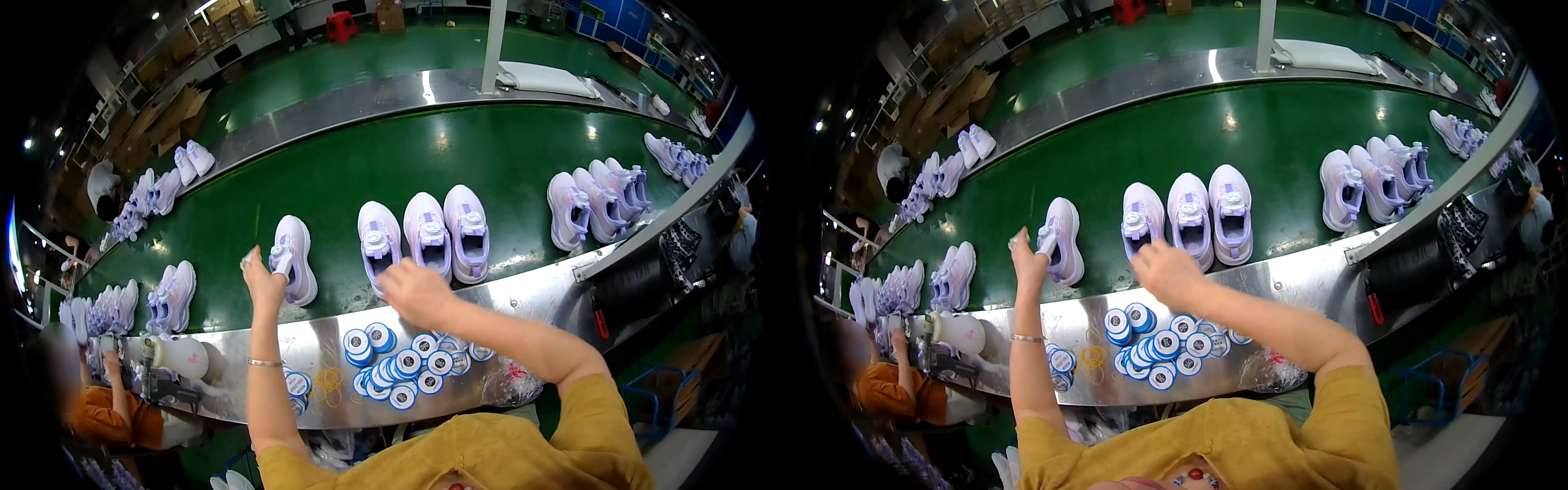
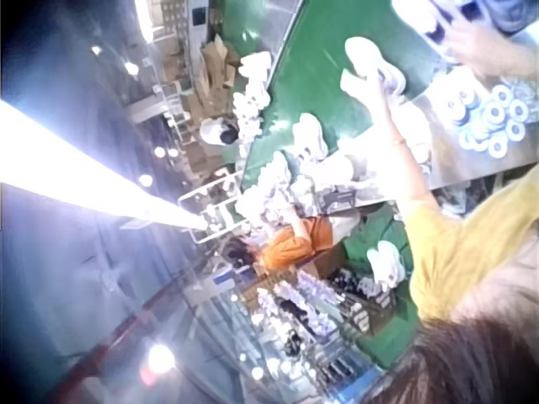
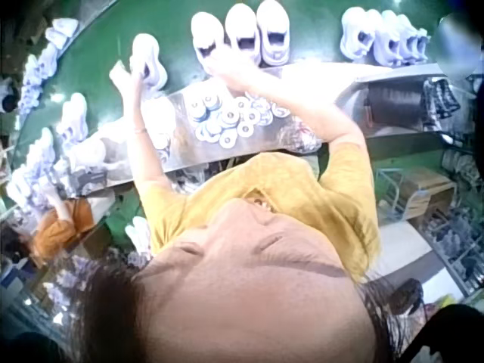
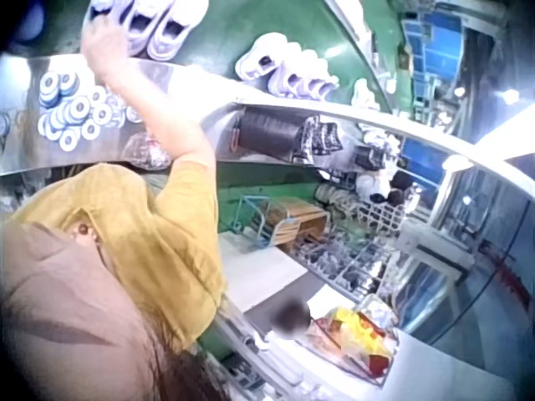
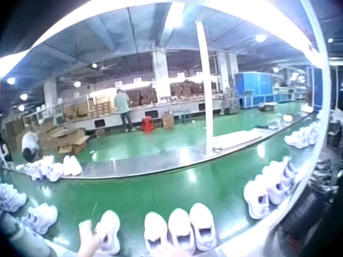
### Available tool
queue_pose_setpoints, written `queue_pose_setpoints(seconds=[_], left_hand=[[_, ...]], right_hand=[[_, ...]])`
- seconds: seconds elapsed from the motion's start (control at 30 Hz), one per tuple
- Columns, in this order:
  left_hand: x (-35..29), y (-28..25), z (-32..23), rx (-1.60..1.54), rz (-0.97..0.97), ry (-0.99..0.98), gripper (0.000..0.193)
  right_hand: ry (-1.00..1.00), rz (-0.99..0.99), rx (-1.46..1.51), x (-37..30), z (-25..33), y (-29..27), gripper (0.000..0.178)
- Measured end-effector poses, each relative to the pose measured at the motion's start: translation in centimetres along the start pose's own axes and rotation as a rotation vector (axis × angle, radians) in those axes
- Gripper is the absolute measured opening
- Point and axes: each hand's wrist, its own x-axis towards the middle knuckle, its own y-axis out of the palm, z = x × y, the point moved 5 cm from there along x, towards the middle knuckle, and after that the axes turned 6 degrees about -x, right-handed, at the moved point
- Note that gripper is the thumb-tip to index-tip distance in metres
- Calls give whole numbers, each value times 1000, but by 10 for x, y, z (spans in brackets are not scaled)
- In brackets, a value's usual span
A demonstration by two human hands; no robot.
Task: The person attaches small circular tags to the tongue of white sneakers on a moving conveyor belt. They pick up each tag, place it on the shoe, and secure it with a small fastener. The person also briefly retrieves a wipe from a bag and returns to the assembly line.
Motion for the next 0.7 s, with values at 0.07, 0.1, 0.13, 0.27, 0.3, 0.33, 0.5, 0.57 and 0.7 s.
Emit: queue_pose_setpoints(seconds=[0.07, 0.1, 0.13, 0.27, 0.3, 0.33, 0.5, 0.57, 0.7], left_hand=[[-1, 24, 64, 223, 186, -156, 62], [2, 31, 46, -45, 294, -308, 62], [2, 26, 12, -308, 415, -459, 62], [-5, 35, 6, -596, 577, -573, 64], [-7, 51, 2, -644, 640, -464, 69], [-10, 67, -7, -688, 706, -355, 75], [-34, 128, -143, -395, 757, -215, 91], [-39, 153, -149, -424, 758, -110, 91], [-61, 179, -227, -257, 803, 14, 91]], right_hand=[[-117, -130, -138, 5, 25, 7, 30], [-110, -131, -159, 5, 18, 16, 27], [-96, -129, -179, 3, 8, 27, 25], [-41, -63, -171, 3, -19, 46, 15], [-55, -76, -180, -1, -24, 43, 15], [-65, -85, -187, -8, -28, 39, 15], [51, -147, -213, -45, -44, -27, 28], [96, -299, -117, -66, -47, -82, 28], [231, -334, 43, -144, -54, -125, 20]])
